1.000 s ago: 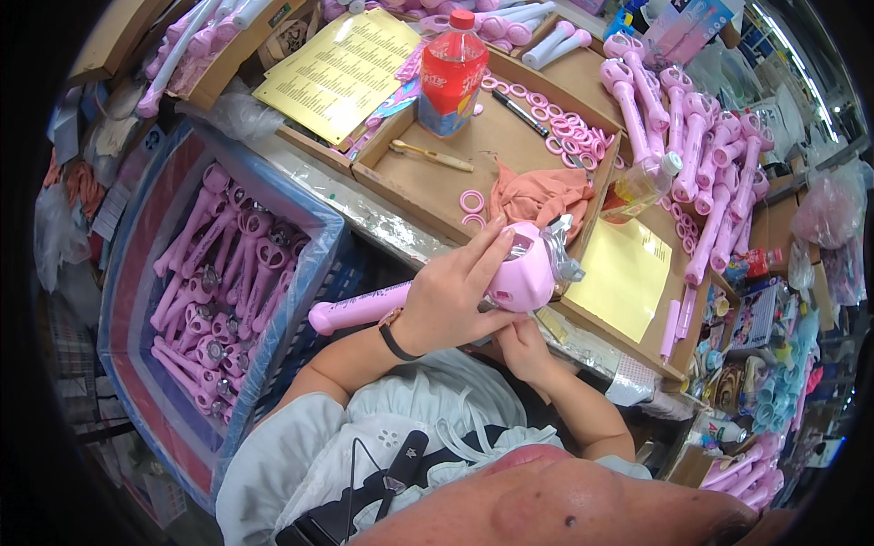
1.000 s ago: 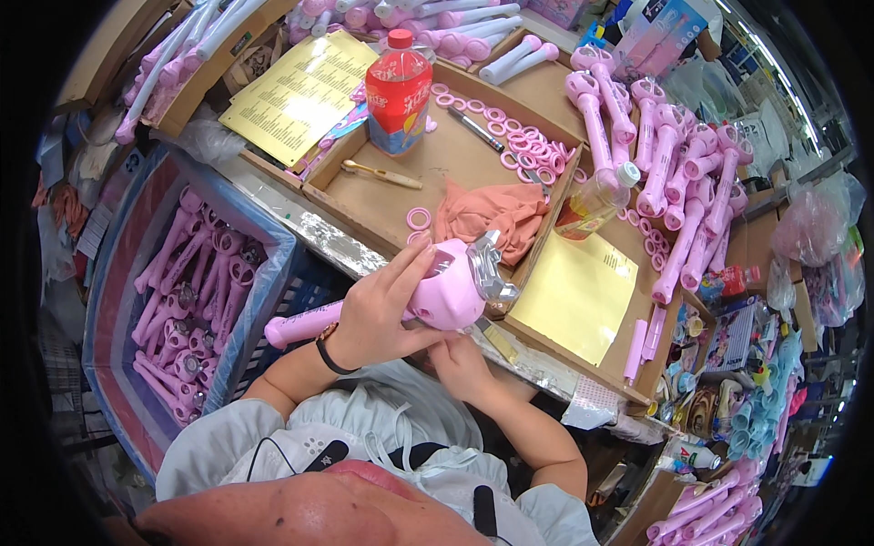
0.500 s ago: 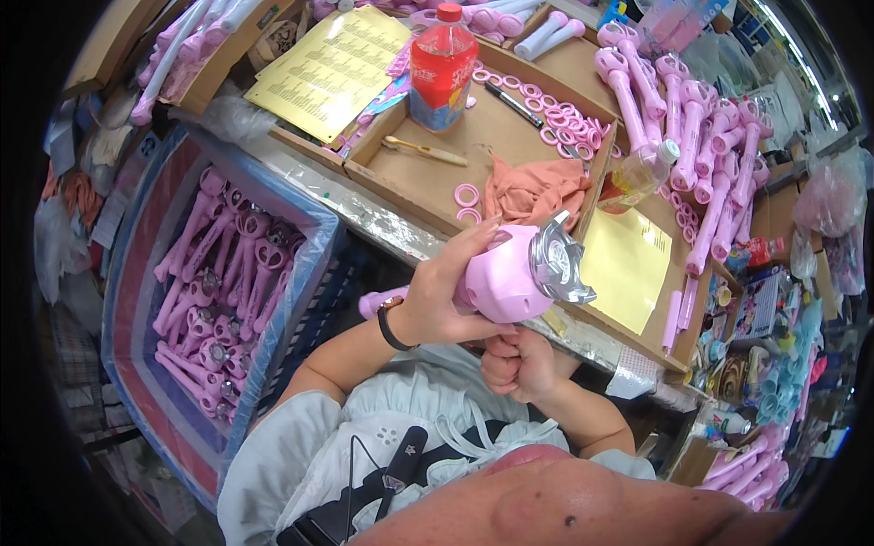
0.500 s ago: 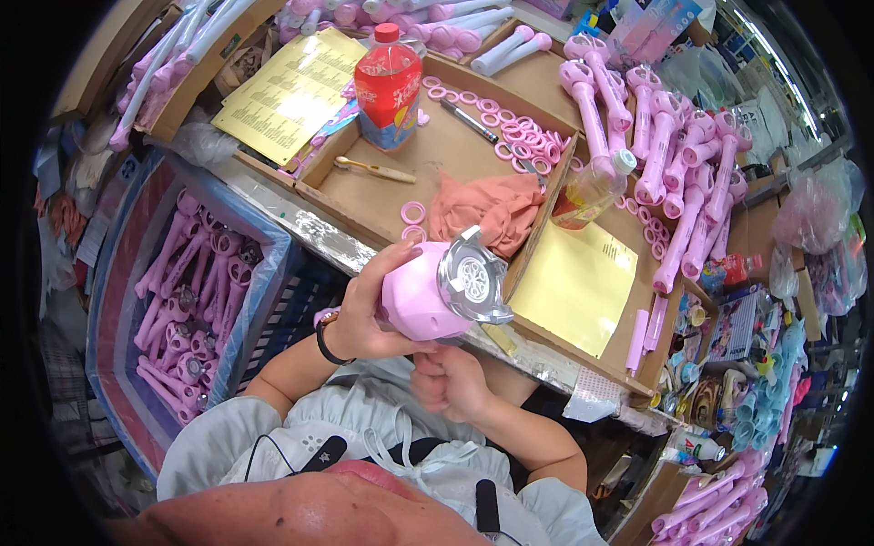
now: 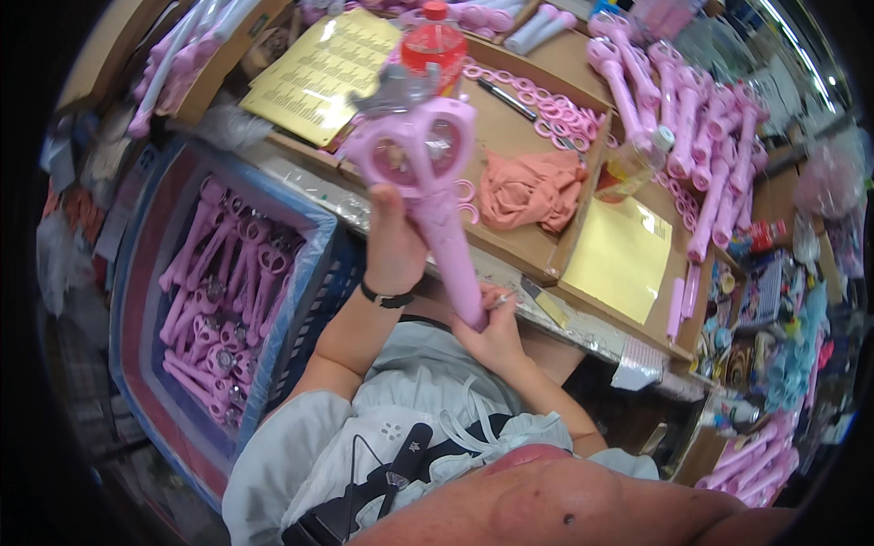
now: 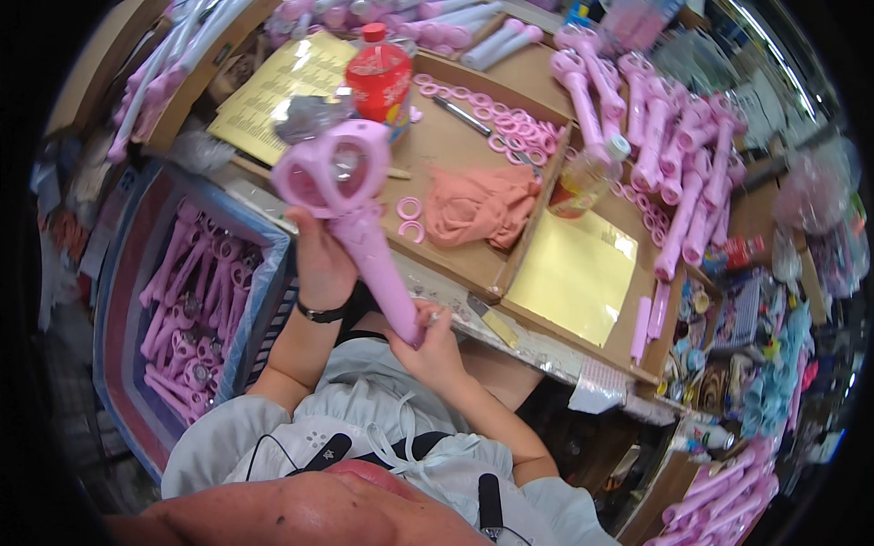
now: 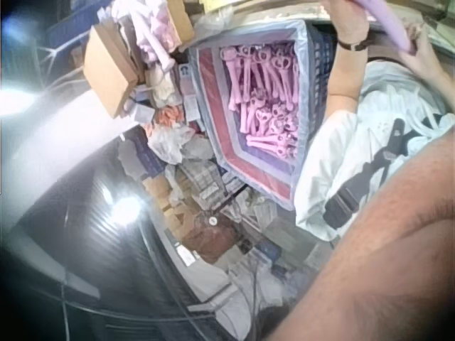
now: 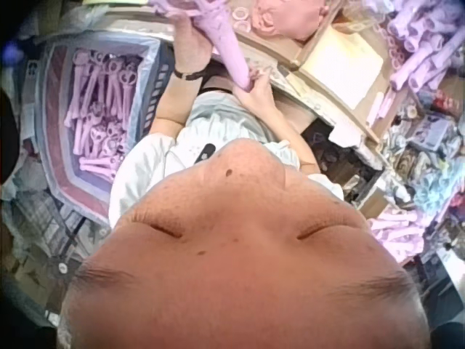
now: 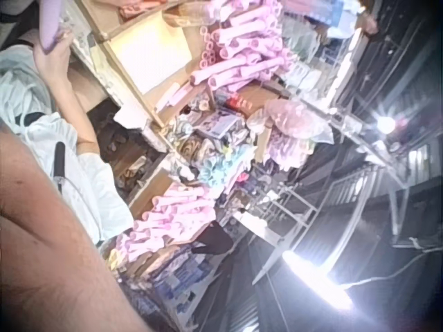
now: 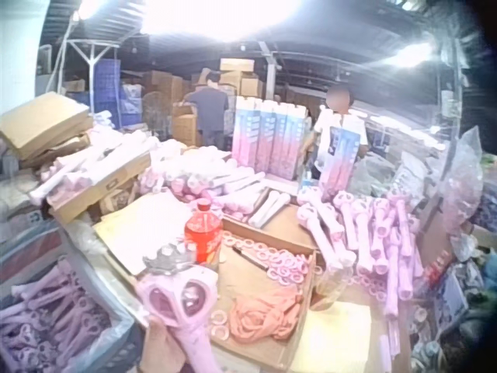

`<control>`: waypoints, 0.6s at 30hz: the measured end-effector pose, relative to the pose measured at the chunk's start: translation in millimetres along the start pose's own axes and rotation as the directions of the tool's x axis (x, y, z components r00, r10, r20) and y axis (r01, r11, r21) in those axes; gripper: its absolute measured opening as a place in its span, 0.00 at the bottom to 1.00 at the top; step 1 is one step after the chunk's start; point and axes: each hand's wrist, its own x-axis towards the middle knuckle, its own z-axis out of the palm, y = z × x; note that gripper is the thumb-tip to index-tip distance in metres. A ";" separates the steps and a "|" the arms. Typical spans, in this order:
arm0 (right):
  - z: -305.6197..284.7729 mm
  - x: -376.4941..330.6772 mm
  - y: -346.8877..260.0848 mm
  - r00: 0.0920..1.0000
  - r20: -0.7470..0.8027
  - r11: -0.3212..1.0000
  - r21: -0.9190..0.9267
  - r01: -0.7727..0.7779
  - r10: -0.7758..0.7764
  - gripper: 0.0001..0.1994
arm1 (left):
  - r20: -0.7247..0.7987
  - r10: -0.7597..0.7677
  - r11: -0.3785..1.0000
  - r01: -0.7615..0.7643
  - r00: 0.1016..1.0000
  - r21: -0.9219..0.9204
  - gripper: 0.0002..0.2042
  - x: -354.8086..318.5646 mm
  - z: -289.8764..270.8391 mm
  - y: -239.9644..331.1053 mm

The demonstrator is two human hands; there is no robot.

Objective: The person assembles pink light sticks by inserting a small metal piece into the top, wiping the surface with a cloth, and using a wooden stick to clean or adjust the interior. They repeat this process on multiple units, handling each one individually and placing finished items aside.

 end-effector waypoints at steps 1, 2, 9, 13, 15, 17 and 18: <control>6.5 -3.0 4.2 0.998 -0.064 0.997 0.068 -0.022 0.027 0.26 | 0.026 -0.047 0.998 0.048 0.999 -0.034 0.38 -0.8 2.2 -2.5; 10.4 -6.3 7.4 0.994 -0.108 0.997 0.070 0.037 -0.030 0.25 | 0.085 -0.042 0.999 0.043 0.995 -0.013 0.35 -3.7 4.2 -5.1; 13.4 -18.2 9.4 0.987 -0.162 0.999 -0.042 -0.003 -0.004 0.25 | 0.262 -0.386 0.923 0.371 0.885 0.106 0.24 -22.3 1.7 -21.9; 13.7 -18.7 7.7 0.986 -0.167 0.999 -0.037 0.005 -0.011 0.25 | 0.237 -0.351 0.936 0.342 0.906 0.080 0.22 -24.9 0.5 -27.0; 16.7 -20.0 9.8 0.986 -0.167 1.000 -0.028 0.008 -0.013 0.25 | 0.243 -0.364 0.931 0.357 0.899 0.076 0.23 -24.5 -0.9 -26.2; 20.2 -22.0 12.9 0.985 -0.165 0.998 -0.047 0.040 -0.047 0.25 | 0.245 -0.376 0.926 0.368 0.894 0.078 0.22 -25.0 -1.2 -25.1; 22.1 -23.0 14.1 0.980 -0.192 0.998 -0.048 0.042 -0.050 0.26 | 0.240 -0.380 0.925 0.372 0.893 0.080 0.22 -25.5 -1.1 -24.6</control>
